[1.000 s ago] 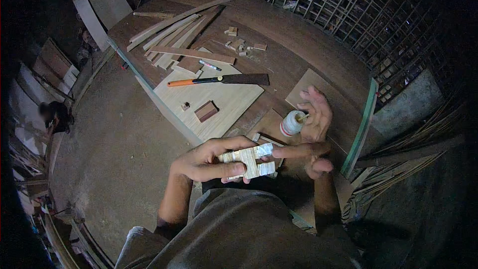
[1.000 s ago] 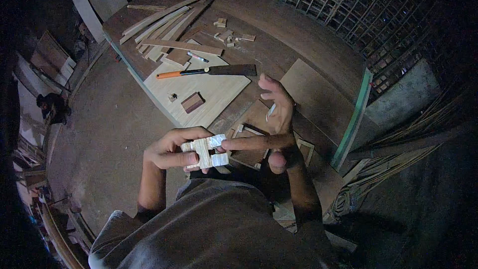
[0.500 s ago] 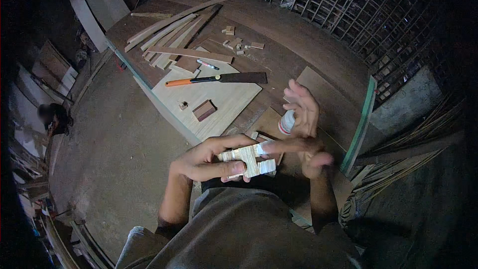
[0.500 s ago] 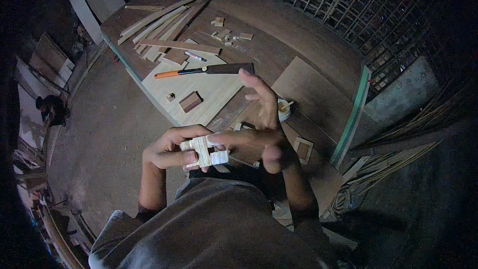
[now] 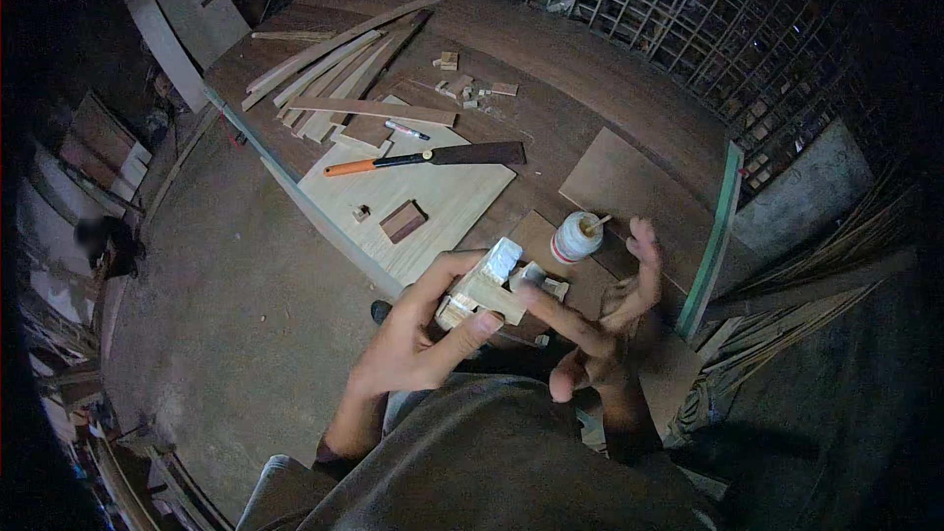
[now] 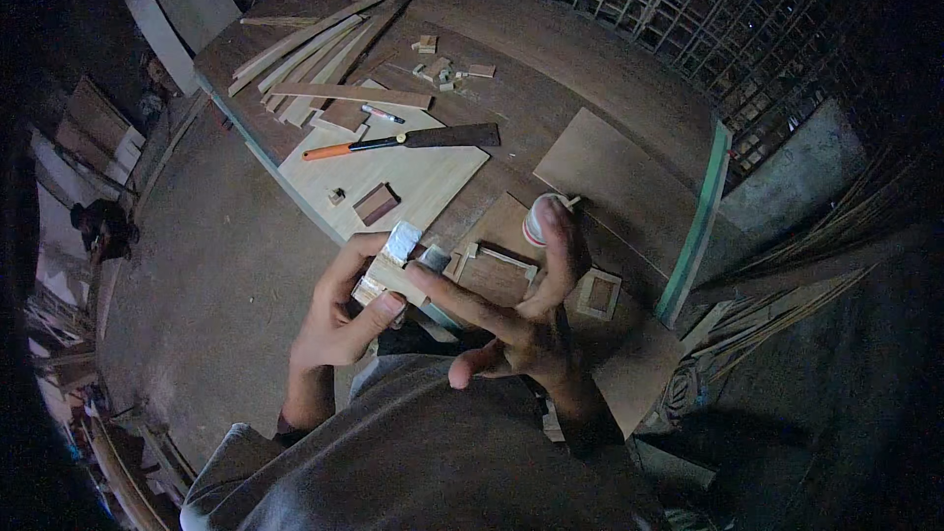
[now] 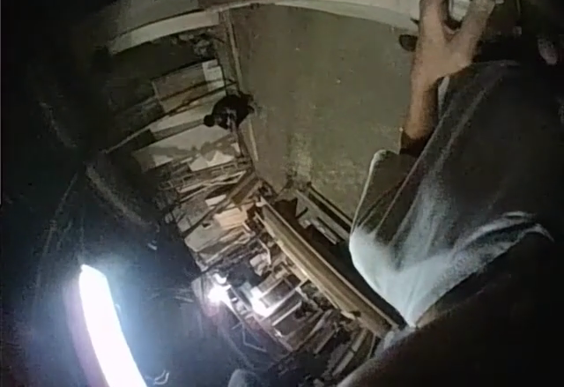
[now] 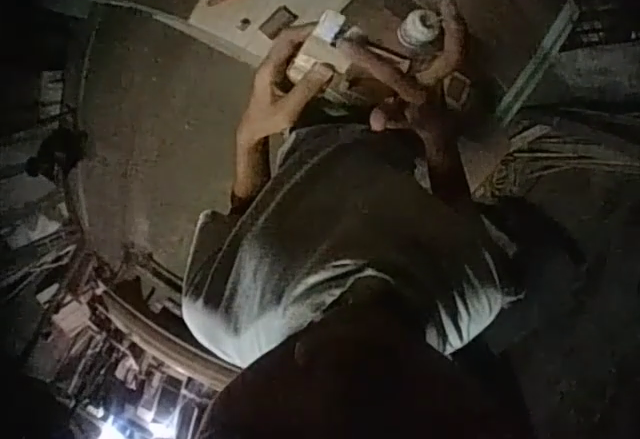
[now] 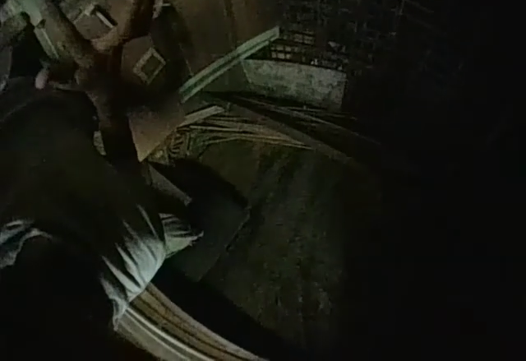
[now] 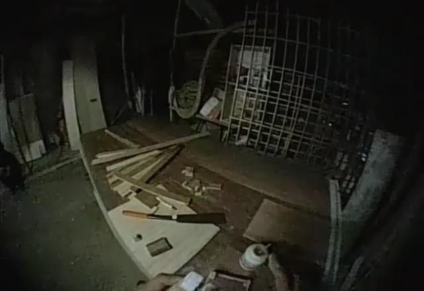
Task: Applying glue and assembling small wooden components to build a box.
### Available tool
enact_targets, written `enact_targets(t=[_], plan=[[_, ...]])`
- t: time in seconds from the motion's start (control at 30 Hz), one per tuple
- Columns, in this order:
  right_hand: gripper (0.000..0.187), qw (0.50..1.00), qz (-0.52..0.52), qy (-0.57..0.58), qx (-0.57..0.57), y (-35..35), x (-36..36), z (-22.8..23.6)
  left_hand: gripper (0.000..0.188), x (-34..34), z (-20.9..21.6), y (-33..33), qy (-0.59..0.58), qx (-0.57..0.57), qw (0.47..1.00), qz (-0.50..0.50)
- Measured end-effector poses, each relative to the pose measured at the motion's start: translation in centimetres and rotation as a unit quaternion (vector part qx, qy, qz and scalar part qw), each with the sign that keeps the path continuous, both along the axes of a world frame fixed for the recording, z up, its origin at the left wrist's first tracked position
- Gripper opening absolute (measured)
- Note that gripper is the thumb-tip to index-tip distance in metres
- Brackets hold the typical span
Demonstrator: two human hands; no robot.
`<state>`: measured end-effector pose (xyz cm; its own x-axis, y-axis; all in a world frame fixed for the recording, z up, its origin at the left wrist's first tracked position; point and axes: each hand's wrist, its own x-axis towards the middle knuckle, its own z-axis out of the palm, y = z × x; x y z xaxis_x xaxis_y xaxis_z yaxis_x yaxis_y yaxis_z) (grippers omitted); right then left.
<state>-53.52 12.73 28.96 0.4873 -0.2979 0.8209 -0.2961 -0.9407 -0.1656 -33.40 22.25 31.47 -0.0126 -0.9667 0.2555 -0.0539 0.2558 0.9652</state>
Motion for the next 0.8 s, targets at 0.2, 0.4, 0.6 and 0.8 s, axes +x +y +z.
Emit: enact_targets(t=[0.2, 0.4, 0.6, 0.8], plan=[[0.088, 0.991, -0.103, 0.051, 0.065, -0.5, -1.2, 0.3, 0.043, -0.2, -0.4, 0.2, 0.019, -0.016, 1.0, 0.002], [0.083, 0.997, -0.001, 0.067, 0.05, 0.3, -0.8, 0.6, 0.043, -0.2, -0.1, 0.3, 0.014, -0.005, 1.0, -0.001], [0.088, 0.998, -0.01, 0.065, -0.017, 0.5, -0.3, 1.8, 0.044, -0.3, -0.1, 0.5, -0.026, 0.003, 1.0, -0.006], [0.091, 0.986, -0.129, 0.069, 0.085, -0.1, -0.2, 2.9, 0.046, 0.1, -0.2, 0.5, -0.042, 0.017, 0.999, 0.0]])
